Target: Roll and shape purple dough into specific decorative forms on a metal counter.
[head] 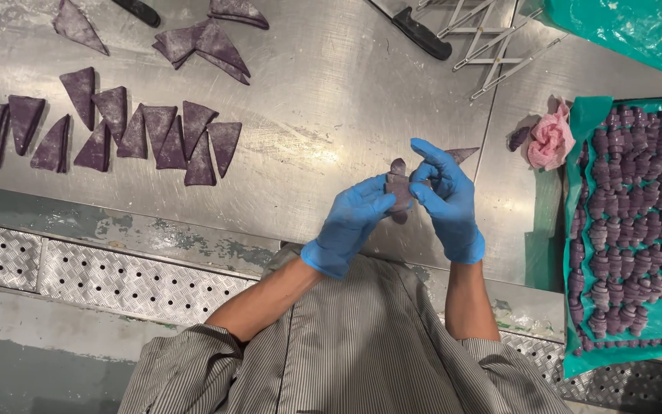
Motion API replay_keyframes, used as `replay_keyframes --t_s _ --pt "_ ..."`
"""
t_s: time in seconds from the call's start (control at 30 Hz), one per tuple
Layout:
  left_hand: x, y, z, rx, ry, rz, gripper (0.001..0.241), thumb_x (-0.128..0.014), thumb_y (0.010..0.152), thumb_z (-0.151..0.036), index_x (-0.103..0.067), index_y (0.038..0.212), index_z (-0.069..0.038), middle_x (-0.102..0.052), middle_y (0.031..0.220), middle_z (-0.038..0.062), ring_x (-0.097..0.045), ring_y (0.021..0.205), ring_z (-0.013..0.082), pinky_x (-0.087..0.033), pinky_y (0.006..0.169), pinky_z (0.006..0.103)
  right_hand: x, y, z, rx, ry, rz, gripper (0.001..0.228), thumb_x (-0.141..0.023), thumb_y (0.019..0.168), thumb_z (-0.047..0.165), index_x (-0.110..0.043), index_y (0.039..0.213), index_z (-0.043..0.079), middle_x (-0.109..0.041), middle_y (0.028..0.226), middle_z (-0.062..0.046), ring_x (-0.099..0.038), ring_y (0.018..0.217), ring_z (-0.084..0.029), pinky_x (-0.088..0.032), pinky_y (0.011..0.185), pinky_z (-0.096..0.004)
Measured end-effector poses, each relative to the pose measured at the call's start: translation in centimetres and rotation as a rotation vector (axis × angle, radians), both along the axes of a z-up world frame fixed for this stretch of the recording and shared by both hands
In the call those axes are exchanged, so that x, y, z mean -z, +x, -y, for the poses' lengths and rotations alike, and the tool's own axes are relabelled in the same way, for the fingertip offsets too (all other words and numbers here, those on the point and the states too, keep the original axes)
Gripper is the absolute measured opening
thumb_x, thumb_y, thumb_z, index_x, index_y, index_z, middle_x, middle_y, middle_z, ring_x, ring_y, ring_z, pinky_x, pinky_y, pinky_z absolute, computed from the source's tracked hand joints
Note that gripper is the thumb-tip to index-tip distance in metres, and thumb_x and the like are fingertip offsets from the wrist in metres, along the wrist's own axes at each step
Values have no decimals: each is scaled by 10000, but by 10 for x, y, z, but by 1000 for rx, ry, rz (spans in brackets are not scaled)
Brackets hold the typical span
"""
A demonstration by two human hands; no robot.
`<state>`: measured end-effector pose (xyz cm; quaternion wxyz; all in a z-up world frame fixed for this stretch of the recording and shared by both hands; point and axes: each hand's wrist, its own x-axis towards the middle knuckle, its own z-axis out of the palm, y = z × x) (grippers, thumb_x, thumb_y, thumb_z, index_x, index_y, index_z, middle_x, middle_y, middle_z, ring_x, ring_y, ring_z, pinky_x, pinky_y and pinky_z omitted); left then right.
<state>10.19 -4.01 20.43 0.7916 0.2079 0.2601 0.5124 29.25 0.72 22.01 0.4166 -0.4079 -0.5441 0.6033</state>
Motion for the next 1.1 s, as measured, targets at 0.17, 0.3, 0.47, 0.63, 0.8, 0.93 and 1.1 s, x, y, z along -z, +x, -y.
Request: replay_keyframes --t_s 0.17,0.3,0.47,0.63,0.8,0.93,1.1 --pt "9 4 4 17 23 22 454 -616 1033 -149 -554 1412 94 -657 1216 111 -619 1079 175 -494 1008 338 1 0 2 5 12 1 634 -630 906 -32 -501 1527 -17 -524 902 30 -497 834 -61 -429 777 -211" --pt "-5 1 3 13 28 6 469 -617 1046 -155 -547 1438 93 -649 1187 111 -597 1054 178 -486 986 336 -1 0 2 11 -10 -25 634 -625 906 -26 -495 1526 -14 -529 895 31 -504 821 -58 -437 761 -210" --pt "-4 3 3 14 0 11 482 -615 1010 -161 -534 1427 67 -662 1198 96 -607 1057 164 -488 986 323 -1 0 4 33 -11 -14 633 -625 911 -30 -502 1532 -21 -526 911 29 -495 838 -60 -426 775 -208" --pt "9 5 5 33 4 59 474 -631 1057 -144 -531 1449 103 -651 1206 115 -588 1061 173 -475 985 333 -3 0 5 28 -20 -24 637 -621 901 -30 -495 1526 -21 -544 919 22 -517 849 -63 -437 778 -204" --pt "-9 7 1 11 -49 54 490 -622 990 -161 -514 1416 56 -662 1244 88 -623 1142 154 -488 1037 310 0 1 6 71 6 -12 635 -623 902 -51 -506 1525 -21 -546 923 19 -514 855 -58 -435 778 -191" --pt "3 11 4 13 -60 69 489 -626 1011 -143 -510 1437 66 -655 1237 94 -609 1125 159 -482 1021 319 -8 -4 9 66 -13 1 623 -615 904 -61 -505 1516 -17 -542 918 24 -508 844 -52 -433 760 -186" --pt "-6 9 2 -25 -6 69 501 -627 1024 -131 -499 1458 82 -650 1247 114 -608 1130 173 -476 1029 319 -6 1 9 111 4 33 626 -599 905 -71 -511 1523 -16 -558 929 19 -507 843 -51 -431 772 -187"
